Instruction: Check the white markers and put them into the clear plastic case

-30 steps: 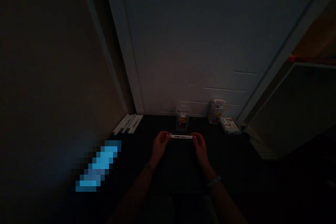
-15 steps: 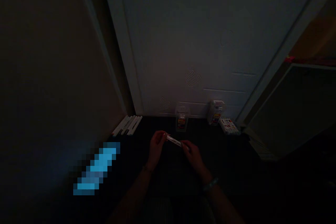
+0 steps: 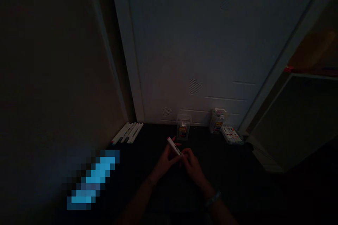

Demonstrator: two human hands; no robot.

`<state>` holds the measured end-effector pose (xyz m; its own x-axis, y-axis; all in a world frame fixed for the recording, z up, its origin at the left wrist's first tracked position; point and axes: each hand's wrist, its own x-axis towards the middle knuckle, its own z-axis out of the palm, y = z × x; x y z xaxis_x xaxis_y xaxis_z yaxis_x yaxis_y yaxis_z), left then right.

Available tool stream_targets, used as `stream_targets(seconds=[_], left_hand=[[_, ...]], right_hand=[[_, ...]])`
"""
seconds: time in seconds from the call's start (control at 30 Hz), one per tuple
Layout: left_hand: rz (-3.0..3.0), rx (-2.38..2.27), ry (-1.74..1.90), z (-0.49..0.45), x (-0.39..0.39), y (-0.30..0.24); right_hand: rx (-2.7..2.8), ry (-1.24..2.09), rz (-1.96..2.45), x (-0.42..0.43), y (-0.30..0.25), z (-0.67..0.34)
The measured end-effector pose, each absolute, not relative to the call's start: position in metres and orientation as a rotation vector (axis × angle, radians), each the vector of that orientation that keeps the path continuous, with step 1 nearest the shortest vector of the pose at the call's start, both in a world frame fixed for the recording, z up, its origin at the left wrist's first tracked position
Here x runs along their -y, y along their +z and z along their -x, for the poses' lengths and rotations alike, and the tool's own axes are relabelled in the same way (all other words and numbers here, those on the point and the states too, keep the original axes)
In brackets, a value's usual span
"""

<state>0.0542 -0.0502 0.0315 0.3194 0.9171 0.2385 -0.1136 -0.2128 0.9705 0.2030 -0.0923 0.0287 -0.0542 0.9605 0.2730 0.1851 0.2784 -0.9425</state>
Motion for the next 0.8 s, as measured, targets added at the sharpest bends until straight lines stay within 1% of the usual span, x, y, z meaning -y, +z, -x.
stream_targets(seconds=[0.17,0.33,0.47,0.53,0.63,0.73,0.8], left_hand=[[-1.547,-0.88,1.15,-0.05,0.05,0.03],[-1.612,-0.883,1.22,-0.049,0.049,0.032],[-1.668,-0.861,1.17,-0.048,0.049,0.034],[-1.672,-0.859,1.137,-0.048,0.05,0.034],[-1.68,-0.833,1.083,-0.047,0.05,0.032],[-1.727,-0.802,1.026,-0.049,0.05,0.03],[-1.758,-0.821,0.969,-0.051,0.051,0.028]], right_hand=[[1.503,0.808,1.119,0.093,0.031,-0.203],[1.696,0.684,1.134,0.09,0.026,-0.202],[1.783,0.713,1.141,0.091,0.025,-0.2],[1.711,0.81,1.123,0.091,0.026,-0.2],[1.466,0.911,1.133,0.089,0.026,-0.202],[1.221,0.836,1.171,0.084,0.022,-0.206],[1.156,0.743,1.195,0.08,0.019,-0.209]])
